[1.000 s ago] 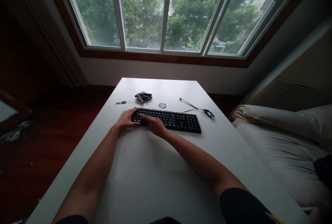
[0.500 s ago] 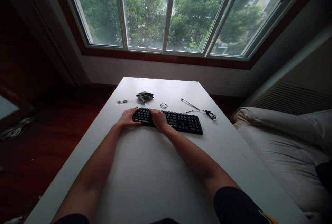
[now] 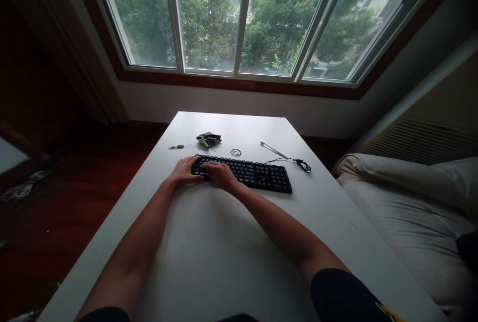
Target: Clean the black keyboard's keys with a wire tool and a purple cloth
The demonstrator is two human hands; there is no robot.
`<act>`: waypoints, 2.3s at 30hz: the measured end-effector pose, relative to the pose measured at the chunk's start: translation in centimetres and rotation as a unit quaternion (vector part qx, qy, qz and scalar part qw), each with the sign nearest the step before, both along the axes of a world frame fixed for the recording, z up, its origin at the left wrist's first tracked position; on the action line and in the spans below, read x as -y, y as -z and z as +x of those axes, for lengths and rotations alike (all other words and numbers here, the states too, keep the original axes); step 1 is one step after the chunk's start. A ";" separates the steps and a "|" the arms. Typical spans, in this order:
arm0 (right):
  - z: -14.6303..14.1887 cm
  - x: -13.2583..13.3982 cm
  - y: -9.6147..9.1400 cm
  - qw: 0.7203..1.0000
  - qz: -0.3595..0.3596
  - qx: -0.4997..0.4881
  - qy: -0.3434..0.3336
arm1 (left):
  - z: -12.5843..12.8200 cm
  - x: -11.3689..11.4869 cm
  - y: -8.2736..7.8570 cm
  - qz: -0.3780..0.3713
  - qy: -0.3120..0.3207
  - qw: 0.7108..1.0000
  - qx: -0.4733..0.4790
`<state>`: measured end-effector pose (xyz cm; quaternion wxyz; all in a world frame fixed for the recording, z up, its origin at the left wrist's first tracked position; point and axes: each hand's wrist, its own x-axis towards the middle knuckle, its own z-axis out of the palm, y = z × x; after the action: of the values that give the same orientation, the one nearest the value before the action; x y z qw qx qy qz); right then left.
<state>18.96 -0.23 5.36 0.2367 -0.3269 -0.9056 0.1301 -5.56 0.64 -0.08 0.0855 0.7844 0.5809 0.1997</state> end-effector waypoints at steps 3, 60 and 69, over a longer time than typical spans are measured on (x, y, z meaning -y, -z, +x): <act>0.2 -2.2 -0.5 0.997 0.020 0.006 0.077 | 0.0 -0.1 0.0 -0.002 0.000 1.000 0.000; -3.1 -1.9 0.2 0.999 0.008 -0.029 -0.037 | -0.4 0.3 -0.2 -0.031 -0.028 0.999 0.023; -6.7 -6.3 -0.5 0.997 0.024 0.023 0.067 | -0.5 0.8 -2.5 -0.033 0.010 0.999 0.039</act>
<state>12.30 6.05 5.81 0.2317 -0.3841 -0.8898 0.0841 -6.09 -0.14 2.43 0.1358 0.7787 0.5754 0.2097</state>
